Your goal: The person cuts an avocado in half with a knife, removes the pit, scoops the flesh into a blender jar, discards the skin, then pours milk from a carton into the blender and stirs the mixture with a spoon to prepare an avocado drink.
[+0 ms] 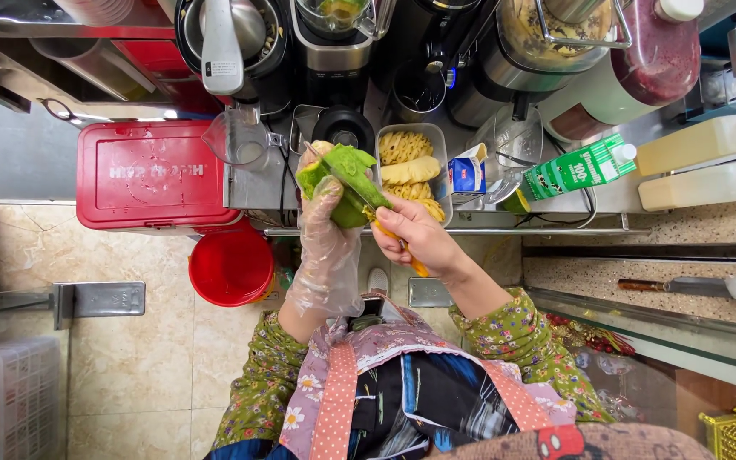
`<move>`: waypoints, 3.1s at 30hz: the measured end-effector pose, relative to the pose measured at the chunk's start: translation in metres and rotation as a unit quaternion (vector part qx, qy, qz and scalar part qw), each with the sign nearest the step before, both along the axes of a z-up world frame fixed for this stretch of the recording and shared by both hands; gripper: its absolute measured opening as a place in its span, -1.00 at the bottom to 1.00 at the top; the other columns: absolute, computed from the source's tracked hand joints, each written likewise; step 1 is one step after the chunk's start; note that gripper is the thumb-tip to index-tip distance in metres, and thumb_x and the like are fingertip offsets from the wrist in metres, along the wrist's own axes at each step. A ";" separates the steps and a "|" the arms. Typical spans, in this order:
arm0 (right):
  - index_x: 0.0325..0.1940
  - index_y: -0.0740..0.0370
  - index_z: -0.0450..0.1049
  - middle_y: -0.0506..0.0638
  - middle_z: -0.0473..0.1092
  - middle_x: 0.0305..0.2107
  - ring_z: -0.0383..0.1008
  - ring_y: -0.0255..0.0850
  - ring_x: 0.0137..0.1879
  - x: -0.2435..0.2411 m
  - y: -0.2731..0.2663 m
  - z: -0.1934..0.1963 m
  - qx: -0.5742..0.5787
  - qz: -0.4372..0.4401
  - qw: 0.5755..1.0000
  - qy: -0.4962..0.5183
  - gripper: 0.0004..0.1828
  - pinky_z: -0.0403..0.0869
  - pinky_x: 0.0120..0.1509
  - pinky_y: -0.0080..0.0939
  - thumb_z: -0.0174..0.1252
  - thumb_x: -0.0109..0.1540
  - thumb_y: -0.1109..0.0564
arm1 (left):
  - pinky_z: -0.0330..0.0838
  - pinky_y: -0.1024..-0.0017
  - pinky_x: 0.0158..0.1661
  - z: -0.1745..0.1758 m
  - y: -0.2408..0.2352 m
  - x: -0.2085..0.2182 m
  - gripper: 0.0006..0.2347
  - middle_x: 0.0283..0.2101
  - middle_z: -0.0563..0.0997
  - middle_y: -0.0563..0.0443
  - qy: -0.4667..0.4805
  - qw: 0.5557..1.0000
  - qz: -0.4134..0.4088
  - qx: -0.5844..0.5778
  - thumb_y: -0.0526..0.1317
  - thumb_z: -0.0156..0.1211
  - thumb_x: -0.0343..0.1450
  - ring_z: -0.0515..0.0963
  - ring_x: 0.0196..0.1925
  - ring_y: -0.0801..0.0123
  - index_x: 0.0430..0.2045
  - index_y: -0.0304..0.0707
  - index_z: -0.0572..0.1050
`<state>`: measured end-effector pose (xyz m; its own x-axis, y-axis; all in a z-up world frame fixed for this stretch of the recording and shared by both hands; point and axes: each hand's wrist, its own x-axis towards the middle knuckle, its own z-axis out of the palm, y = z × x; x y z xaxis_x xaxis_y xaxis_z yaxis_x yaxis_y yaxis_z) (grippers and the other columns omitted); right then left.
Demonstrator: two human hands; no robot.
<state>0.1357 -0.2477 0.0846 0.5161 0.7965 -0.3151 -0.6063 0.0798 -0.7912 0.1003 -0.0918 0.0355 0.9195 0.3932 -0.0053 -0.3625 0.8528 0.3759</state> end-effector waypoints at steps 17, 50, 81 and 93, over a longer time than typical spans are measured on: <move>0.52 0.20 0.14 -0.17 0.19 -0.55 0.09 -0.47 -0.52 -0.009 -0.005 -0.007 -0.053 -0.050 0.991 -0.113 -0.49 0.14 -0.48 -0.46 -0.12 0.47 0.06 | 0.43 0.11 0.30 -0.009 -0.002 0.011 -0.61 0.13 0.53 -0.04 -0.038 0.977 -0.077 -0.193 -0.14 0.41 0.42 0.53 0.22 0.16 0.07 -0.23 0.42; 0.43 0.14 0.21 -0.12 0.14 -0.54 0.05 -0.43 -0.53 0.006 -0.018 0.000 -0.004 -0.155 0.984 -0.086 -0.61 0.14 -0.48 -0.43 -0.16 0.51 0.07 | 0.32 0.11 0.42 0.005 0.000 0.013 -0.61 0.17 0.55 0.03 -0.024 0.978 -0.105 -0.180 -0.20 0.40 0.42 0.50 0.29 0.22 0.11 -0.19 0.42; 0.48 0.13 0.14 -0.17 0.10 -0.60 0.03 -0.46 -0.59 0.059 -0.111 -0.068 -0.116 -0.011 0.993 0.015 -0.52 0.08 -0.56 -0.48 -0.14 0.45 0.11 | 0.55 0.30 -0.17 -0.007 0.060 -0.037 -0.56 -0.03 0.57 -0.11 0.059 0.959 -0.207 -0.186 0.23 0.21 0.42 0.60 -0.16 0.10 0.03 0.01 0.43; 0.34 0.18 0.07 -0.13 0.16 -0.59 0.08 -0.41 -0.63 0.006 -0.111 -0.170 -0.192 -0.126 0.970 0.083 -0.62 0.10 -0.59 -0.39 -0.11 0.48 0.03 | 0.57 0.27 -0.01 -0.040 0.025 -0.009 -0.66 0.03 0.58 -0.02 0.034 0.952 -0.155 -0.262 0.10 0.20 0.47 0.57 0.07 0.15 -0.01 -0.07 0.50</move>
